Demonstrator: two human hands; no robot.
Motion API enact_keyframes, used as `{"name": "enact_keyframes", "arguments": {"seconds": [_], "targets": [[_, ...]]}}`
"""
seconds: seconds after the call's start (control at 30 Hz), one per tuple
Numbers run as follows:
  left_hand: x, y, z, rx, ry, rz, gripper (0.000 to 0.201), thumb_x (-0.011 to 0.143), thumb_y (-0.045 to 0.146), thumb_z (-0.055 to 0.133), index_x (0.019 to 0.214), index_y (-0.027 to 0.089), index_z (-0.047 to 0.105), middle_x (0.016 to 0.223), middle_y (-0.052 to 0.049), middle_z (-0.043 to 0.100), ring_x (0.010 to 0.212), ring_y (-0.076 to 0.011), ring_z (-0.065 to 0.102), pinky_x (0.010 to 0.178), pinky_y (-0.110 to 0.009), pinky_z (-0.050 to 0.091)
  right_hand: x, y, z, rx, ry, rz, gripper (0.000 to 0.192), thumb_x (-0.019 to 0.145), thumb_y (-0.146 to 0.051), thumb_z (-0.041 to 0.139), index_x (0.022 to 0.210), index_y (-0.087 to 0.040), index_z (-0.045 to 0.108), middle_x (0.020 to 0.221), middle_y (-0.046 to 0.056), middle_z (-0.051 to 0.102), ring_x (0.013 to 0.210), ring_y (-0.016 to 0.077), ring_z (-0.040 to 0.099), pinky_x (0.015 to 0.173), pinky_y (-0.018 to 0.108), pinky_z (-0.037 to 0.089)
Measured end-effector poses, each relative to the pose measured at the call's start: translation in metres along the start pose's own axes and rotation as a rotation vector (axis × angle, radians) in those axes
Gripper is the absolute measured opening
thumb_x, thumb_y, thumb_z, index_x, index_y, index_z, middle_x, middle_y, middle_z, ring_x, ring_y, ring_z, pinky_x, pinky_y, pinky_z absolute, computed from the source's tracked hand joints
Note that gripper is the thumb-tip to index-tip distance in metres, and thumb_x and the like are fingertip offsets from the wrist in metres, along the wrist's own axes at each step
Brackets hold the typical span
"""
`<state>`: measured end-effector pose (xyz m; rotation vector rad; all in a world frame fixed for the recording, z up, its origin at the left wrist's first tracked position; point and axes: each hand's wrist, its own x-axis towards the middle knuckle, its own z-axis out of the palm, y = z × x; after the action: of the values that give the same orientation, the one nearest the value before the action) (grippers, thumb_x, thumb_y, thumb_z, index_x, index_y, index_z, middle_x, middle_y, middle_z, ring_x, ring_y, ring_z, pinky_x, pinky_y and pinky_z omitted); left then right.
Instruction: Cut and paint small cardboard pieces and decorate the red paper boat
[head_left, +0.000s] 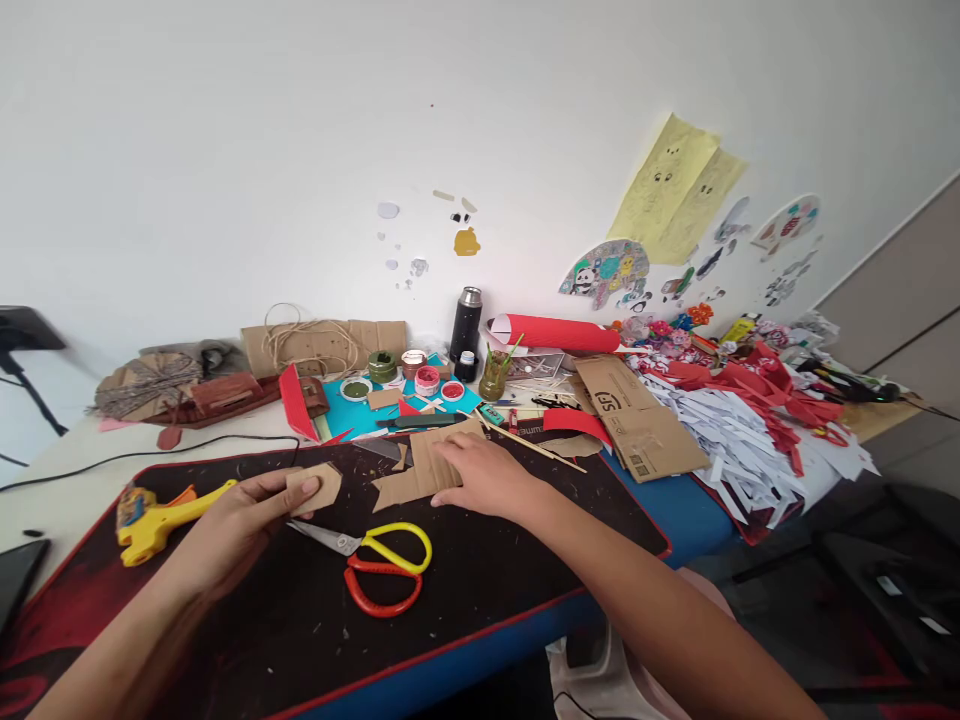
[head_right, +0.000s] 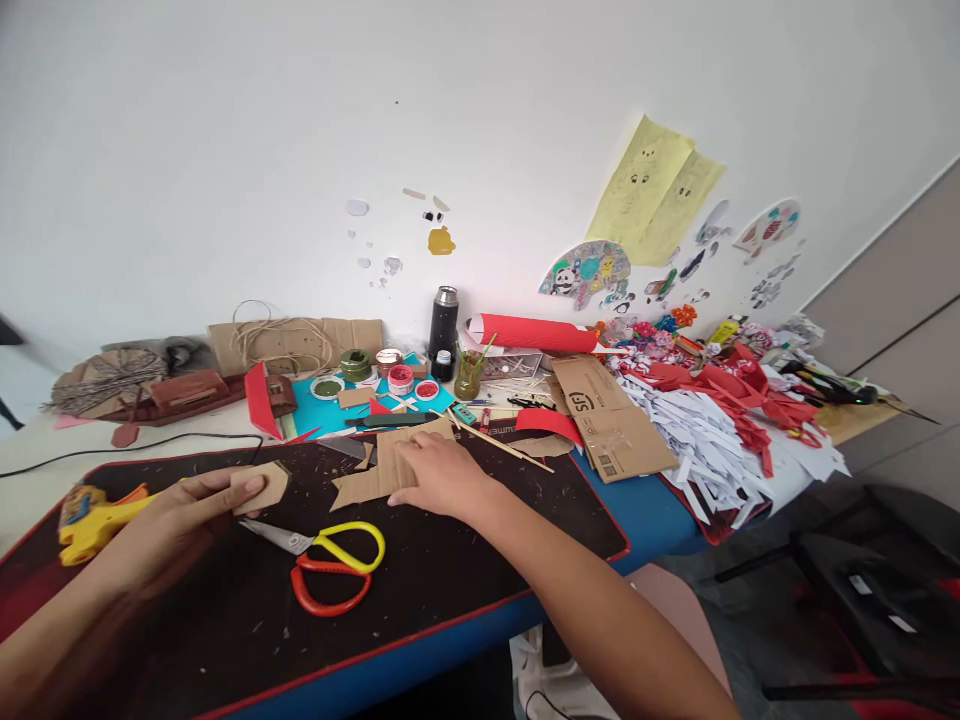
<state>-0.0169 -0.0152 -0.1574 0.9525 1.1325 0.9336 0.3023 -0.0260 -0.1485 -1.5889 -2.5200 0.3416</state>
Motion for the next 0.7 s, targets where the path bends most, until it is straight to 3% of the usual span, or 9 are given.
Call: {"name": "enact_keyframes", "arguments": {"seconds": [0.07,0.2,0.4,0.5,0.6,0.7], "targets": [[0.001,-0.001,0.001,0.028,-0.016,-0.003,0.053,0.046,0.057,0.103,0.081,0.021,0.087,0.090,-0.010,0.085,0.086,-0.0270,0.074,0.081,-0.032,0.060,0.005,0.005,0.011,-0.054,0.008,-0.016,0.078,0.086,-0.054,0.089,0.149,-0.016,0.062,0.140,0.020,0.067,0.128,0.0377,0.063,0.103,0.047,0.051],[0.005,-0.006,-0.001,0.077,-0.020,-0.012,0.052,0.048,0.060,0.101,0.082,0.023,0.087,0.095,-0.009,0.085,0.094,-0.0289,0.073,0.083,-0.033,0.059,0.011,0.008,0.030,-0.140,0.059,-0.038,0.056,0.095,-0.056,0.079,0.133,-0.015,0.071,0.129,0.017,0.072,0.124,0.0359,0.061,0.106,0.048,0.049],[0.008,-0.015,-0.002,0.059,-0.040,-0.060,0.050,0.050,0.057,0.102,0.087,0.027,0.089,0.097,-0.007,0.085,0.102,-0.0296,0.073,0.088,-0.031,0.058,0.008,0.008,0.039,-0.255,0.066,-0.138,0.043,0.103,-0.050,0.068,0.118,-0.010,0.075,0.117,0.020,0.077,0.112,0.0334,0.065,0.095,0.042,0.051],[0.007,-0.014,0.000,0.082,-0.042,-0.062,0.051,0.048,0.060,0.102,0.086,0.027,0.089,0.095,-0.007,0.085,0.100,-0.0302,0.073,0.085,-0.032,0.059,0.006,0.010,0.039,-0.208,0.127,-0.189,0.032,0.108,-0.040,0.061,0.110,-0.012,0.078,0.108,0.017,0.079,0.105,0.0307,0.069,0.088,0.038,0.051],[0.006,-0.014,0.002,0.101,-0.039,-0.056,0.053,0.045,0.061,0.102,0.082,0.027,0.088,0.091,-0.007,0.085,0.095,-0.0296,0.073,0.081,-0.031,0.059,0.005,0.011,0.039,-0.148,0.174,-0.183,0.037,0.113,-0.030,0.047,0.102,-0.016,0.079,0.096,0.014,0.081,0.096,0.0264,0.072,0.084,0.035,0.049],[0.007,-0.016,0.002,0.097,-0.036,-0.063,0.054,0.044,0.060,0.102,0.085,0.028,0.089,0.091,-0.006,0.085,0.095,-0.0295,0.074,0.081,-0.030,0.059,0.003,0.012,0.039,-0.060,0.211,-0.140,0.035,0.113,-0.032,0.048,0.107,-0.017,0.079,0.103,0.012,0.083,0.099,0.0254,0.073,0.087,0.034,0.050]]}}
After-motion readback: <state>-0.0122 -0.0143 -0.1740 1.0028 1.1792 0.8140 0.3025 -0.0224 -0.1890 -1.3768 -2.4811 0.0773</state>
